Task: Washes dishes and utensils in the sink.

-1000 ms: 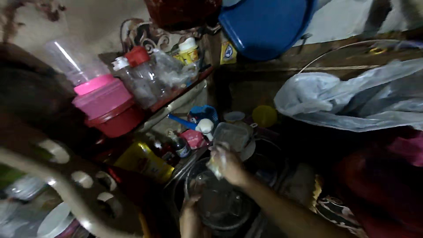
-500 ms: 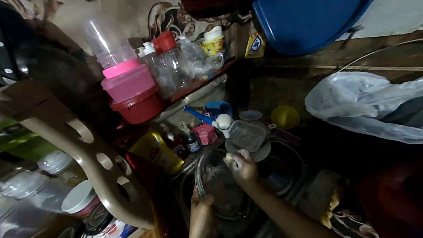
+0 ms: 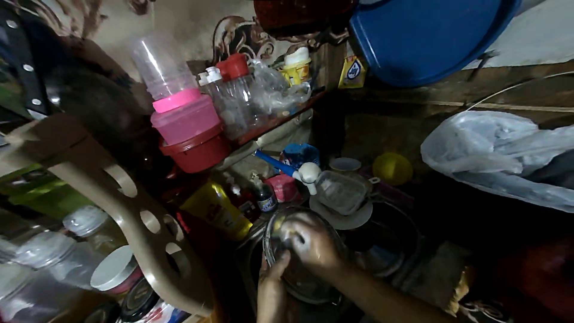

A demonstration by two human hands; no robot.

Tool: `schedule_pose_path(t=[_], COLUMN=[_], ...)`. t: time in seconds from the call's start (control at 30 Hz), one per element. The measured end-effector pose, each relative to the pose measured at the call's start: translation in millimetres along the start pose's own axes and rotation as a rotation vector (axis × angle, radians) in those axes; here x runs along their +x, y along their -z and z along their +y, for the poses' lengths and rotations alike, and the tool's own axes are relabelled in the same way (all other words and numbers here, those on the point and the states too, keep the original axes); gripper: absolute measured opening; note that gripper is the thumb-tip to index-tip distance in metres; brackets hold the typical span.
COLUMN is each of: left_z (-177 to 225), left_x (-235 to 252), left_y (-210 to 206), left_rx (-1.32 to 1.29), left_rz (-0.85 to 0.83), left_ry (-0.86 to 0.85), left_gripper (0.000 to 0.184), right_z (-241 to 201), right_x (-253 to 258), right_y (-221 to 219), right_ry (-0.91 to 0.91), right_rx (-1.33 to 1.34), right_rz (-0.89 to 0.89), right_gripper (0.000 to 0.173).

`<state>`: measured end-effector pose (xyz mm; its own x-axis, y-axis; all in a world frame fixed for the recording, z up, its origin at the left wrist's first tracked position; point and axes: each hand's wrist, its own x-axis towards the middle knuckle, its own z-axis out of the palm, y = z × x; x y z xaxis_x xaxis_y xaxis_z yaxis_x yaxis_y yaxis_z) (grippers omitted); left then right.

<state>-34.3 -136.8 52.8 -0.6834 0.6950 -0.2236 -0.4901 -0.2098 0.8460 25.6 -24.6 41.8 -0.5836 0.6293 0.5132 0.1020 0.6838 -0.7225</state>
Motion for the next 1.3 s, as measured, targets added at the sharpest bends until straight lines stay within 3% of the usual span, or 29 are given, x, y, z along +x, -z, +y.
schedule_pose_path(t=[0.07,0.13,0.27,0.33,0.4,0.47,0.57,0.7,0.8,0.9,1.03,1.17,1.23,1.3], left_z=[-5,-9,-1,1,1,1,8,17,17,18,28,31,32,33], left_x=[6,7,5,5,2,-3,-4,-8,-14,-17,-13,-19,-23,-26], left_y=[5,11,18,16,9,6,13,23,16,9,9,7,5,7], left_rx=[-0.060,-0.076,-0.070,-0.071,-0.063,0.006,0.041,-0.053,0.059,0.228,0.377,0.805,0.925,0.903], left_rz=[0.020,0.037,0.018,-0.052,-0.114,-0.110,-0.040,-0.132,-0.144,-0.069,-0.026,0.057,0.043,0.030], left_ry=[-0.014,-0.034,-0.130,-0.151,-0.143,-0.151,-0.207,-0.200,-0.195,-0.205,-0.243,-0.373,-0.419,-0.464], left_gripper=[0.039,0.041,0.062,0.079,0.086,0.087,0.084,0.088,0.085,0.075,0.037,0.013,0.011,0.010], right_z=[-9,-7,17,40,27,2,-13,22,-2,-30,-22,-21,-15,0], right_x=[-26,-51,-54,-31,-7,-8,-54,-41,7,8,-8,-3,6,14], right_y=[-11,-11,29,30,27,17,0,7,14,4,5,21,30,38], right_ry=[0.153,0.227,-0.149,-0.183,-0.179,-0.048,0.187,-0.090,-0.162,-0.026,0.173,0.444,0.470,0.317], right_rx=[0.086,0.067,-0.122,-0.177,-0.148,-0.060,0.056,-0.094,-0.087,0.004,0.190,-0.072,-0.196,-0.145], right_rz=[-0.001,-0.019,-0.304,-0.115,0.018,0.056,0.020,0.042,0.111,0.101,0.236,0.005,-0.043,-0.057], right_gripper=[0.020,0.013,0.023,0.022,0.021,0.019,0.013,0.020,0.022,0.022,0.017,0.017,0.010,0.013])
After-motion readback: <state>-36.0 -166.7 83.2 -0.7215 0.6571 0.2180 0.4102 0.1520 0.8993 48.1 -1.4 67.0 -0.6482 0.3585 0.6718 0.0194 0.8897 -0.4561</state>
